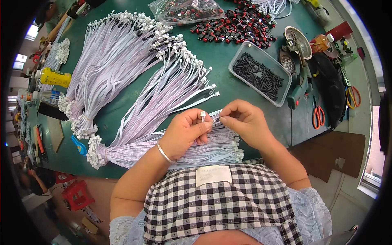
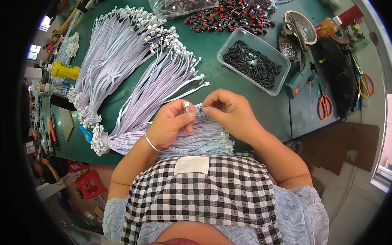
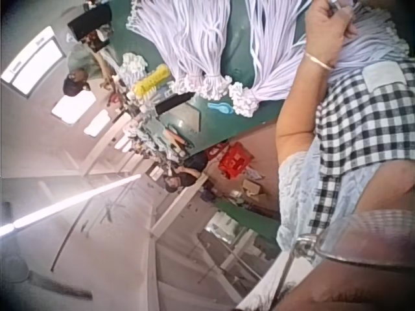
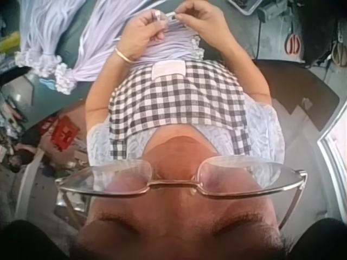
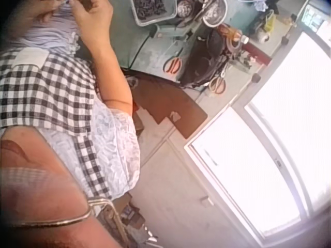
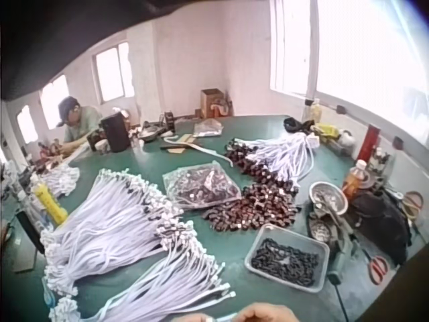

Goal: The person repeatedly picks up small black plastic clips from a container and attaches them to the ends of white cables. They handle the cables and clips by hand, placing the assembled units back onto the table.

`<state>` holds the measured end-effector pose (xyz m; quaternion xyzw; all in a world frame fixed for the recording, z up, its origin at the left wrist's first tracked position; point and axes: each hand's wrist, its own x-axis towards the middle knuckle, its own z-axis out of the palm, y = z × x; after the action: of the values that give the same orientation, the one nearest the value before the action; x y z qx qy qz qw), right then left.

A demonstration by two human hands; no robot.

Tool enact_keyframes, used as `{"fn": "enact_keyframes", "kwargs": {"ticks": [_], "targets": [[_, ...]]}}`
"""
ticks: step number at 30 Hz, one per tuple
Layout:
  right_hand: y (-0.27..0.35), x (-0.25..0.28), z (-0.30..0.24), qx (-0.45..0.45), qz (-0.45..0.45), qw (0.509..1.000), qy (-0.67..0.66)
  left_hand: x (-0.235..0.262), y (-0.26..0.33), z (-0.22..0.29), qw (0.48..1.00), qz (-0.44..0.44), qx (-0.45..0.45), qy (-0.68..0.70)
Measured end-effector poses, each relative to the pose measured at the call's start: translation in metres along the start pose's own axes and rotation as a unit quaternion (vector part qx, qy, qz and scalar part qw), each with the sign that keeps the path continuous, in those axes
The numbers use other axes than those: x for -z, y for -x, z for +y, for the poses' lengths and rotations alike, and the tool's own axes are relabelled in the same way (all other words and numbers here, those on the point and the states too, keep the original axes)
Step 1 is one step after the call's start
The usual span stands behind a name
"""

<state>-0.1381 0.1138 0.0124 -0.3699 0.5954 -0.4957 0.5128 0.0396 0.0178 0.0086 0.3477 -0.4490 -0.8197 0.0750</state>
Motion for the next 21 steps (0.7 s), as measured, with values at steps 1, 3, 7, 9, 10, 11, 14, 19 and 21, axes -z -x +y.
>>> {"fn": "enact_keyframes", "kwargs": {"ticks": [1,3,7,9,10,11,14,19,21], "targets": [[-0.0002,0.0000,-0.0006,-0.005,0.001,1.000,0.004,0.0002,-0.0001,-0.0002,1.000,0.000,-0.001,0.001],[-0.0006,0.0004,0.0001,-0.005,0.003,1.000,-0.006,0.0004,-0.0001,0.0000,1.000,-0.004,0.002,0.004],[-0.0012,-0.0008,0.0029,0.012,-0.004,1.000,-0.014,0.0004,0.0006,-0.0015,1.000,-0.008,-0.003,0.000],[-0.0015,-0.0007,0.0020,0.011,-0.005,1.000,-0.003,-0.0002,0.0010,-0.0006,1.000,-0.005,-0.005,0.004],[-0.0016,-0.0008,0.0016,0.011,-0.006,1.000,0.002,-0.0004,0.0012,-0.0004,1.000,-0.004,-0.005,0.006],[-0.0013,-0.0011,0.0011,0.011,-0.004,1.000,-0.002,-0.0003,0.0012,-0.0007,1.000,-0.004,-0.008,0.006],[-0.0002,-0.0015,-0.0002,0.017,0.000,1.000,-0.007,-0.0006,0.0011,-0.0013,1.000,-0.005,-0.013,0.006],[0.0002,-0.0023,0.0021,0.035,0.000,0.999,0.003,-0.0002,0.0008,-0.0024,1.000,-0.004,-0.018,0.002],[0.0002,-0.0016,0.0039,0.032,0.000,0.999,0.015,-0.0007,0.0007,-0.0019,1.000,-0.003,-0.017,0.000]]}}
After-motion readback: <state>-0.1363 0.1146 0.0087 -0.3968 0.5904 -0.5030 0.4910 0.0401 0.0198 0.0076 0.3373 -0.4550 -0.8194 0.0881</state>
